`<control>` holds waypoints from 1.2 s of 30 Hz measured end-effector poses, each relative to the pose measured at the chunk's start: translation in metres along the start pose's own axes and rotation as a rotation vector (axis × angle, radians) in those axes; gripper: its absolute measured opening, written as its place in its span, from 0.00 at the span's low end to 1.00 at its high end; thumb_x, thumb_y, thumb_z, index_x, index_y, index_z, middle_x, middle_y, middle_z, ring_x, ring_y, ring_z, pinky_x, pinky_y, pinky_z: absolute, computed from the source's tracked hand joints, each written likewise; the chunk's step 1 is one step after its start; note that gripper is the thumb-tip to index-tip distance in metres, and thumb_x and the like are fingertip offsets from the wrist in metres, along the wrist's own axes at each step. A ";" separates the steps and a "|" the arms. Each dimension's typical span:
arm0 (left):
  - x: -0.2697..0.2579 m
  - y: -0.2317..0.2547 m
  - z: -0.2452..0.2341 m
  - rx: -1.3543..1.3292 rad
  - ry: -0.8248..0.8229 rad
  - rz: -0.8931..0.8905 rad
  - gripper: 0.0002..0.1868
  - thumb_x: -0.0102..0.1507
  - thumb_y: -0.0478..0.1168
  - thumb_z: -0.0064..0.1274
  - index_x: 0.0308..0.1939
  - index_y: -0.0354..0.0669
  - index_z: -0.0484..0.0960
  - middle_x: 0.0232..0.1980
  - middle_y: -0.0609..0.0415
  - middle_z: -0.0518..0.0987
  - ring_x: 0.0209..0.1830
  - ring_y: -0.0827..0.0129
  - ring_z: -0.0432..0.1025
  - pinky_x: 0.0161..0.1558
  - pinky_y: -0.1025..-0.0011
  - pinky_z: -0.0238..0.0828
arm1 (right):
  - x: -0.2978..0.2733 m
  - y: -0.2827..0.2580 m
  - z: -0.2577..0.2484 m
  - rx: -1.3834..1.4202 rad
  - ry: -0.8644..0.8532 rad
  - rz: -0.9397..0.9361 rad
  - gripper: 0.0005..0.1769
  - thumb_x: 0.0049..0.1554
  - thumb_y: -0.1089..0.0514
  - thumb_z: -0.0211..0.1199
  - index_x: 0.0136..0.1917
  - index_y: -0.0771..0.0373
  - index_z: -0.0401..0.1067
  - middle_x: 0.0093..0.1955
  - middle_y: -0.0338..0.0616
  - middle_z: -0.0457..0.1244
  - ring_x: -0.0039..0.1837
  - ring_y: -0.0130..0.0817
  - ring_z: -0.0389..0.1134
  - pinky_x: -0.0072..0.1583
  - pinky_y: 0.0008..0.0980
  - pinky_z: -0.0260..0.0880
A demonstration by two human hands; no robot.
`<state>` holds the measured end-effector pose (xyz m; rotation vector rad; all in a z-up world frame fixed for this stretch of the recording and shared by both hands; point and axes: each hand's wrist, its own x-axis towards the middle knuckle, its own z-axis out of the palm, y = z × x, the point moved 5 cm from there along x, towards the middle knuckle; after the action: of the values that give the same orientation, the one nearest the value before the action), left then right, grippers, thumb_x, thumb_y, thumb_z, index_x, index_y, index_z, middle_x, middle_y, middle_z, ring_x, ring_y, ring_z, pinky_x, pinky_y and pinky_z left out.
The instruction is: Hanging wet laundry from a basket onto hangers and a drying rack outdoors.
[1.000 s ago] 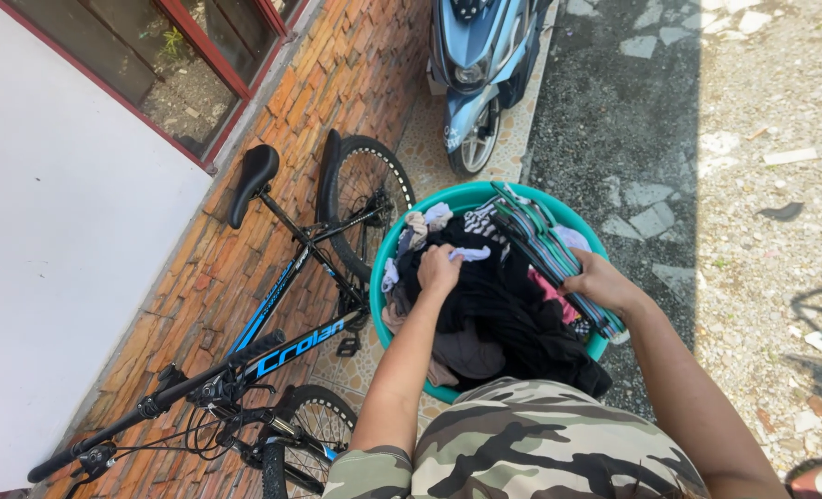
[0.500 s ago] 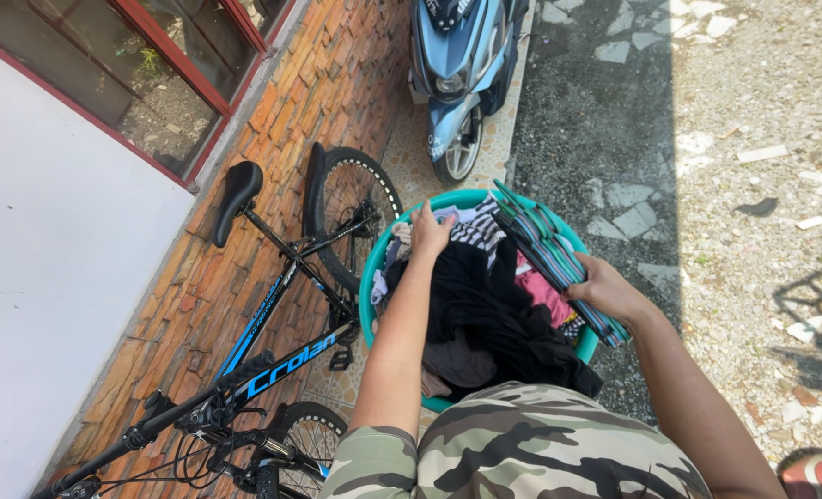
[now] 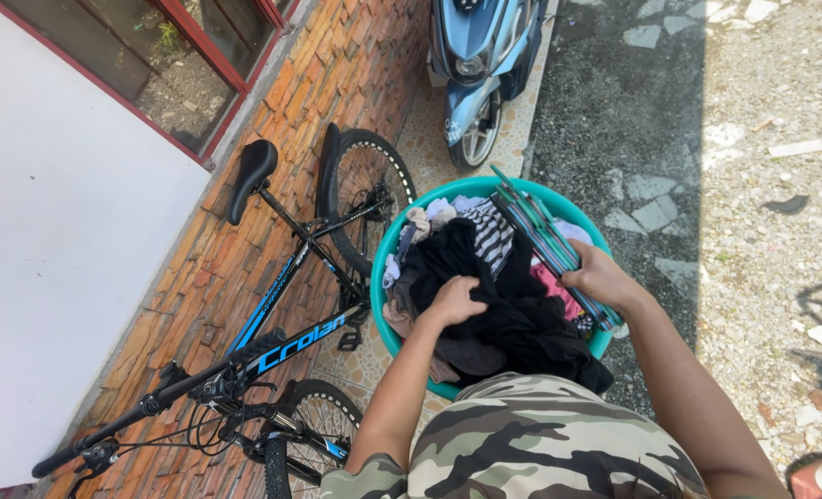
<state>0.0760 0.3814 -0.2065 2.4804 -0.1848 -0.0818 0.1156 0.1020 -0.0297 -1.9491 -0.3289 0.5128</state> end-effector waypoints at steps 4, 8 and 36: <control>-0.019 0.045 -0.023 -0.302 -0.083 0.008 0.23 0.50 0.42 0.66 0.46 0.32 0.83 0.41 0.44 0.82 0.42 0.61 0.75 0.45 0.65 0.72 | 0.010 -0.005 0.015 -0.027 -0.035 -0.081 0.38 0.42 0.65 0.63 0.69 0.62 0.66 0.43 0.43 0.68 0.45 0.31 0.67 0.50 0.35 0.68; -0.034 0.082 -0.059 -0.571 -0.256 0.112 0.17 0.53 0.35 0.63 0.44 0.32 0.84 0.35 0.52 0.82 0.37 0.76 0.72 0.42 0.72 0.70 | 0.025 0.013 0.029 -0.230 -0.041 -0.145 0.33 0.44 0.64 0.66 0.65 0.65 0.67 0.44 0.52 0.68 0.48 0.43 0.69 0.52 0.40 0.69; -0.058 0.146 -0.298 -1.505 0.876 0.466 0.29 0.58 0.37 0.49 0.64 0.30 0.73 0.56 0.42 0.79 0.54 0.54 0.76 0.61 0.58 0.74 | 0.028 0.072 0.092 -0.804 0.076 -0.151 0.22 0.54 0.50 0.66 0.62 0.49 0.76 0.54 0.45 0.71 0.58 0.46 0.72 0.57 0.46 0.73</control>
<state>0.0328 0.4546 0.1193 0.7869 -0.1949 0.7568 0.0948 0.1576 -0.1341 -2.6769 -0.7064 0.2091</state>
